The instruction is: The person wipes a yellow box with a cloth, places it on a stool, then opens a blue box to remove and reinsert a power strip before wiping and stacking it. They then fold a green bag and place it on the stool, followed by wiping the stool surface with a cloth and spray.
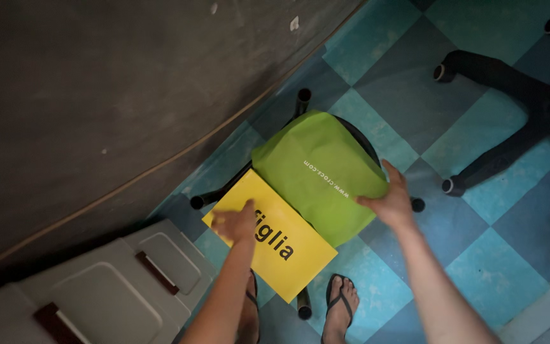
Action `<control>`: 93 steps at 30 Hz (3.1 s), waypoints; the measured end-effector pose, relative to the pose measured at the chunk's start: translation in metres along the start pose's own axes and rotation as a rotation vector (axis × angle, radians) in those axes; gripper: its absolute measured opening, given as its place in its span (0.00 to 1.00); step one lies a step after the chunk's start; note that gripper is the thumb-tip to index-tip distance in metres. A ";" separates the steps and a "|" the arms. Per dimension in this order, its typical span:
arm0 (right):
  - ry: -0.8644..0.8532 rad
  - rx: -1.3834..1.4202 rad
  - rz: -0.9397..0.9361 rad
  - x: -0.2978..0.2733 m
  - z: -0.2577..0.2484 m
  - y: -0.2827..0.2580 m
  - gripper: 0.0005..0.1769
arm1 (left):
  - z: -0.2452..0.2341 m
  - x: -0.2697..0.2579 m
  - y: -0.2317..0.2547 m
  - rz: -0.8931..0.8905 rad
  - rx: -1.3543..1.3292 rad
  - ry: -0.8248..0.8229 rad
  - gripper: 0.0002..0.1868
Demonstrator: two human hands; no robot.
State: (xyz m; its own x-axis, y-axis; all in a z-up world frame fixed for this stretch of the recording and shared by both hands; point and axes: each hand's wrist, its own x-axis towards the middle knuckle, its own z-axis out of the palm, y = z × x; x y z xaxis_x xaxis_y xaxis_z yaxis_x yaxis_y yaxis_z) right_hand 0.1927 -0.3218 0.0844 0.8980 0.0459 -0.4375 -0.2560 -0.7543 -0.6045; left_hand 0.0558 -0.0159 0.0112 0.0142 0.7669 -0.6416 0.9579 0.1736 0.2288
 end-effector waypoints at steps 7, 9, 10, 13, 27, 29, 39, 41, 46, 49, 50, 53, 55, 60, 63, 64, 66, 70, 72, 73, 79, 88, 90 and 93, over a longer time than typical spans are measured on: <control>0.317 0.381 0.217 -0.050 0.054 0.037 0.73 | 0.000 -0.023 0.106 0.385 -0.446 -0.519 0.60; 0.270 0.670 0.431 -0.053 0.077 0.057 0.78 | -0.003 -0.019 0.128 0.443 -0.151 -0.512 0.63; 0.110 0.720 0.588 -0.053 0.084 0.067 0.72 | -0.003 -0.017 0.135 0.469 -0.003 -0.504 0.65; -0.270 0.845 0.881 -0.051 0.098 0.081 0.60 | 0.003 -0.012 0.148 0.449 0.071 -0.582 0.77; 0.242 1.432 0.799 -0.037 0.057 0.015 0.36 | 0.041 -0.035 0.152 -0.025 -0.291 -1.037 0.44; 0.327 1.419 0.875 -0.043 0.059 -0.015 0.36 | 0.051 -0.044 0.139 -0.007 -0.411 -1.050 0.42; -0.017 1.738 0.923 -0.012 0.062 -0.057 0.37 | 0.013 -0.074 0.049 0.082 -0.596 -1.005 0.24; 0.124 1.648 0.964 0.001 0.050 -0.052 0.34 | -0.003 -0.077 0.032 0.089 -0.605 -1.154 0.23; 0.068 1.065 0.596 0.065 -0.027 -0.054 0.22 | -0.037 -0.059 0.037 0.018 -0.104 -1.304 0.26; -0.099 0.654 0.518 0.087 -0.075 -0.088 0.30 | -0.042 -0.041 0.087 0.454 -0.154 -0.836 0.36; -0.123 0.467 0.513 0.089 -0.077 -0.097 0.32 | -0.045 -0.037 0.107 0.705 -0.224 -0.730 0.36; -0.063 0.167 0.415 0.092 -0.054 -0.107 0.41 | -0.045 -0.049 0.154 0.691 -0.308 -0.662 0.59; -0.057 0.142 0.331 0.094 -0.053 -0.100 0.43 | -0.043 -0.059 0.178 0.874 -0.186 -0.620 0.62; -0.227 0.076 0.349 0.103 -0.070 -0.092 0.31 | -0.043 -0.068 0.210 1.051 -0.163 -0.752 0.69; -0.248 0.009 0.324 0.102 -0.057 -0.078 0.24 | -0.050 -0.077 0.205 0.979 0.005 -0.820 0.67; -0.289 -0.027 0.261 0.100 -0.039 -0.071 0.21 | -0.048 -0.079 0.204 0.940 0.081 -0.834 0.66; -0.350 -0.103 0.133 0.102 -0.012 -0.055 0.16 | -0.036 -0.079 0.194 1.032 -0.009 -0.856 0.64; -0.516 -0.068 0.210 0.124 0.026 -0.059 0.26 | 0.011 -0.037 0.185 1.131 0.079 -0.731 0.53; -0.354 -0.046 0.140 0.125 0.032 -0.067 0.38 | 0.037 -0.009 0.185 1.075 0.059 -0.665 0.44; -0.271 -0.040 0.101 0.124 0.030 -0.069 0.45 | 0.050 0.003 0.188 1.049 0.044 -0.632 0.40; -0.108 -0.161 0.148 0.087 -0.008 -0.065 0.49 | 0.074 0.028 0.207 1.163 0.023 -0.546 0.34; -0.033 -0.307 0.141 0.084 0.000 -0.027 0.53 | 0.107 0.036 0.228 0.820 0.217 -0.285 0.33; -0.081 -0.211 0.163 0.094 0.003 -0.013 0.50 | 0.094 0.045 0.226 0.918 0.039 -0.554 0.34; -0.128 -0.165 0.200 0.110 0.013 0.019 0.50 | 0.080 0.029 0.226 0.999 0.121 -0.702 0.44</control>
State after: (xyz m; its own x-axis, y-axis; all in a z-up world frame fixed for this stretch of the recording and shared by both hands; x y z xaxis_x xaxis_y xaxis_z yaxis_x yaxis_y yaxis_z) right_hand 0.2824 -0.3229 0.0161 0.7806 -0.0400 -0.6238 -0.3522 -0.8526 -0.3861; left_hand 0.2955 -0.0038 -0.0146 0.8730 0.0242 -0.4872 0.4576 -0.3864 0.8008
